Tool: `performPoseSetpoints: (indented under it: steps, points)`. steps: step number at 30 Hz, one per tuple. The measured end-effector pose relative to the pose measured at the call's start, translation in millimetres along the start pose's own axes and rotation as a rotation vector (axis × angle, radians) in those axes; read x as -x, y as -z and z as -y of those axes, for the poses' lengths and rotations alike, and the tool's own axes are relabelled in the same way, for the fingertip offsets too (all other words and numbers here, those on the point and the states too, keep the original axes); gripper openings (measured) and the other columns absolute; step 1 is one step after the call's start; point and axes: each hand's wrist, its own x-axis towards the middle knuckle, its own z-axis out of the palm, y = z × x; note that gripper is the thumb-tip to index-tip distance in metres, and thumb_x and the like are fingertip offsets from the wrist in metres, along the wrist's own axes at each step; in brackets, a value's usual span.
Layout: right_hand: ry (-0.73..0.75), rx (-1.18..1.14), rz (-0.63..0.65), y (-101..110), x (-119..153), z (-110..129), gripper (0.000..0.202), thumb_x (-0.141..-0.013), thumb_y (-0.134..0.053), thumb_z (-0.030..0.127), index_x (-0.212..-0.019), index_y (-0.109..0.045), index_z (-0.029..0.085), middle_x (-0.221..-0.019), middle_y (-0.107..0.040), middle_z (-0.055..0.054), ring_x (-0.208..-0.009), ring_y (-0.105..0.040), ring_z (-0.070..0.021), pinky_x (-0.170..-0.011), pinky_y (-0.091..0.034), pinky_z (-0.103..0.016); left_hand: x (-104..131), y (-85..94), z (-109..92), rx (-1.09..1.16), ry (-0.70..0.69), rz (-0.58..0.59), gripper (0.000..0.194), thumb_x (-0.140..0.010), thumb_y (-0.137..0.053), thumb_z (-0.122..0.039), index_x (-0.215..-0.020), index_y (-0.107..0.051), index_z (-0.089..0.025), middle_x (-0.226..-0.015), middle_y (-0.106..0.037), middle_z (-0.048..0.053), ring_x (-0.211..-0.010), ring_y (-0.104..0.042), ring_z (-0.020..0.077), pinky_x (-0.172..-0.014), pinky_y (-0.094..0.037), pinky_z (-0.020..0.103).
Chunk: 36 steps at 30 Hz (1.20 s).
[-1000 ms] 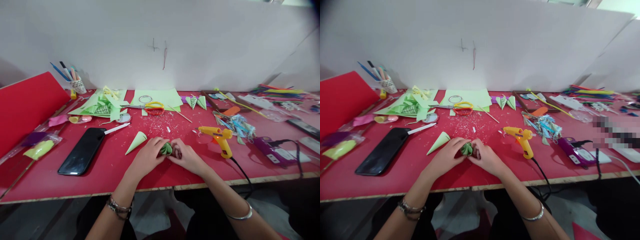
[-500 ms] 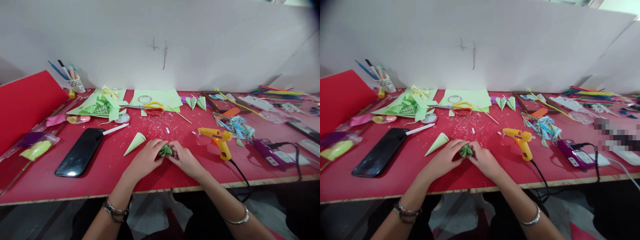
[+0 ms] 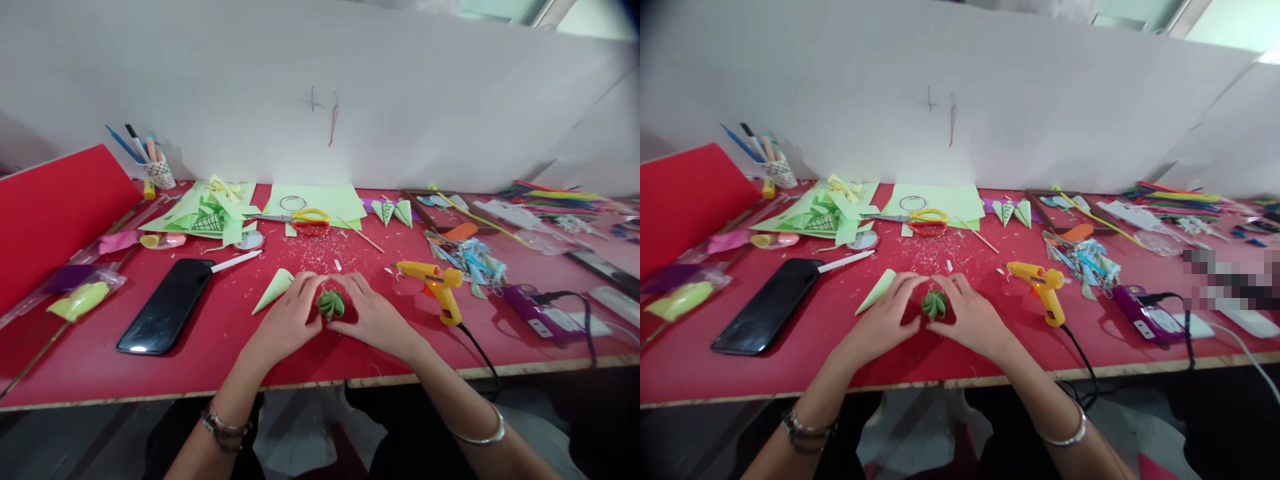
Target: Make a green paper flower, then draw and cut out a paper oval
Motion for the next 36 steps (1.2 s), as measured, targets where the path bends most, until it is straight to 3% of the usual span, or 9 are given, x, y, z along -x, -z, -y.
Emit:
performPoseSetpoints:
  steps: [3,7,12,17,24,31,36]
  points:
    - [0.038,0.067,0.091,2,-9,6,0.059,-0.076,-0.061,0.04,-0.127,-0.039,0.024,-0.117,-0.048,-0.01,-0.094,-0.058,-0.0244,-0.075,-0.049,-0.038,4,13.8,4,-0.081,0.081,-0.144,0.043,-0.079,-0.046,-0.014,-0.121,-0.039,-0.019,-0.118,-0.049,0.01,-0.11,-0.051,0.0209,-0.088,-0.047,0.033]
    - [0.143,0.058,0.141,4,-21,8,0.04,-0.078,-0.06,0.036,-0.113,-0.049,0.022,-0.107,-0.055,-0.007,-0.093,-0.057,-0.0209,-0.078,-0.046,-0.033,7,18.9,20,-0.356,0.242,-0.298,0.042,-0.082,-0.049,-0.03,-0.12,-0.041,-0.015,-0.12,-0.05,0.014,-0.115,-0.047,0.0284,-0.088,-0.046,0.04]
    - [0.194,0.079,0.16,6,-29,8,0.031,-0.076,-0.06,0.031,-0.104,-0.051,0.02,-0.098,-0.057,-0.006,-0.086,-0.056,-0.0188,-0.07,-0.043,-0.029,8,10.4,34,-0.482,0.308,-0.158,0.052,-0.082,-0.052,-0.036,-0.126,-0.037,-0.012,-0.121,-0.052,0.015,-0.112,-0.049,0.0297,-0.085,-0.046,0.039]
    - [0.273,0.162,0.168,8,-31,11,0.042,-0.08,-0.055,0.027,-0.121,-0.047,0.024,-0.101,-0.055,-0.006,-0.082,-0.057,-0.018,-0.063,-0.041,-0.026,9,11.3,31,-0.473,0.319,-0.025,0.043,-0.085,-0.047,-0.03,-0.123,-0.04,-0.013,-0.112,-0.057,0.014,-0.103,-0.053,0.028,-0.079,-0.046,0.038]
    - [0.314,0.205,0.264,15,-35,13,0.019,-0.083,-0.055,0.024,-0.101,-0.06,0.022,-0.096,-0.054,-0.006,-0.077,-0.058,-0.0158,-0.062,-0.042,-0.026,6,13.0,32,-0.447,0.314,-0.033,0.037,-0.084,-0.047,-0.025,-0.119,-0.044,-0.014,-0.107,-0.057,0.014,-0.102,-0.052,0.0278,-0.077,-0.046,0.037]
    - [0.285,0.188,0.259,14,-37,7,0.017,-0.084,-0.053,0.022,-0.099,-0.059,0.019,-0.102,-0.053,-0.008,-0.079,-0.058,-0.0157,-0.069,-0.045,-0.028,6,12.8,30,-0.466,0.238,0.044,0.022,-0.084,-0.045,-0.019,-0.105,-0.049,-0.015,-0.104,-0.058,0.01,-0.098,-0.054,0.0247,-0.074,-0.046,0.032]
    - [0.308,0.046,0.199,19,-39,-1,0.021,-0.085,-0.053,0.026,-0.103,-0.06,0.019,-0.1,-0.057,-0.008,-0.088,-0.057,-0.0175,-0.077,-0.046,-0.031,7,14.1,29,-0.233,0.279,0.001,0.023,-0.08,-0.046,-0.016,-0.103,-0.044,-0.017,-0.1,-0.06,0.01,-0.094,-0.058,0.0246,-0.07,-0.045,0.033]
